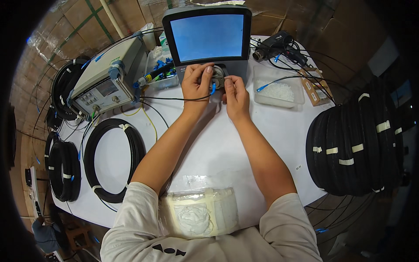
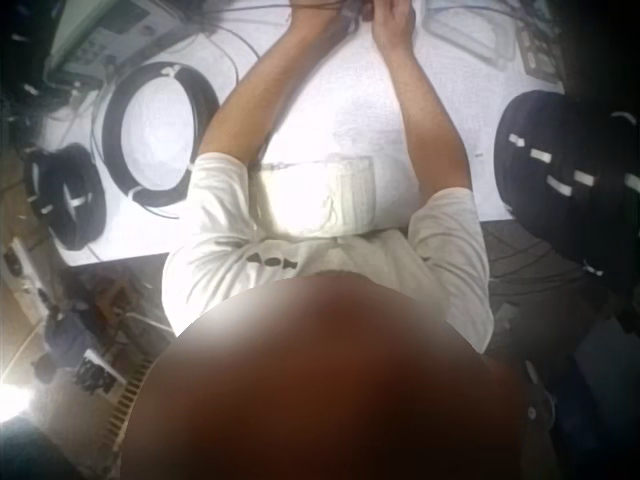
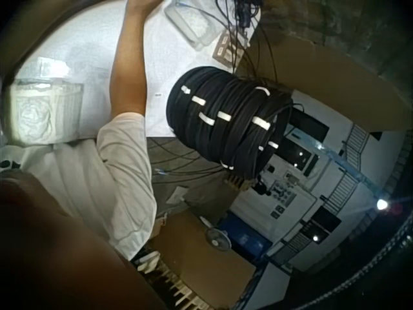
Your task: Inspecting and cleaning the end-faces of fiber optic connectors using a digital microscope.
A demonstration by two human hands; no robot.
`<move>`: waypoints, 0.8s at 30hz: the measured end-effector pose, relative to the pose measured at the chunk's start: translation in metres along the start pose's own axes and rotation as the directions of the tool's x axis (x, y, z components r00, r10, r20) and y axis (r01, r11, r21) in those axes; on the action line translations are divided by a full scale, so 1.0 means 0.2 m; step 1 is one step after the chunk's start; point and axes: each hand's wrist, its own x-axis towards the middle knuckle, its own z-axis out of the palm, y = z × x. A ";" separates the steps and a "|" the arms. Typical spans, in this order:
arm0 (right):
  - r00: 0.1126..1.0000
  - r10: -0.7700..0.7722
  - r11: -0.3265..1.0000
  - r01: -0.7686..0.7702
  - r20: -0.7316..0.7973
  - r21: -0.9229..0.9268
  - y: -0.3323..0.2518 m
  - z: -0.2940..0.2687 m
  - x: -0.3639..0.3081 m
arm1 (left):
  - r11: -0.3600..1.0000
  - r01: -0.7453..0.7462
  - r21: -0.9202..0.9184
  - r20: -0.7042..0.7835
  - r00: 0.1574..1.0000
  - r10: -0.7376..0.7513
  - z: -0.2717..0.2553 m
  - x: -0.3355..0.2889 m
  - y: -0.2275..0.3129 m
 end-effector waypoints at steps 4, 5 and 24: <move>1.000 -0.004 1.000 0.004 0.000 0.008 0.02 0.00 0.00 | 0.999 0.040 -0.026 0.039 0.998 -0.039 -0.01 0.00 0.00; 1.000 -0.003 1.000 0.003 0.002 0.009 0.01 0.00 0.00 | 0.997 0.064 -0.040 0.042 0.997 -0.062 -0.01 0.00 0.00; 1.000 -0.018 0.999 0.019 0.025 -0.026 -0.01 0.00 0.00 | 0.999 0.046 -0.008 0.002 0.999 -0.046 0.00 0.01 -0.01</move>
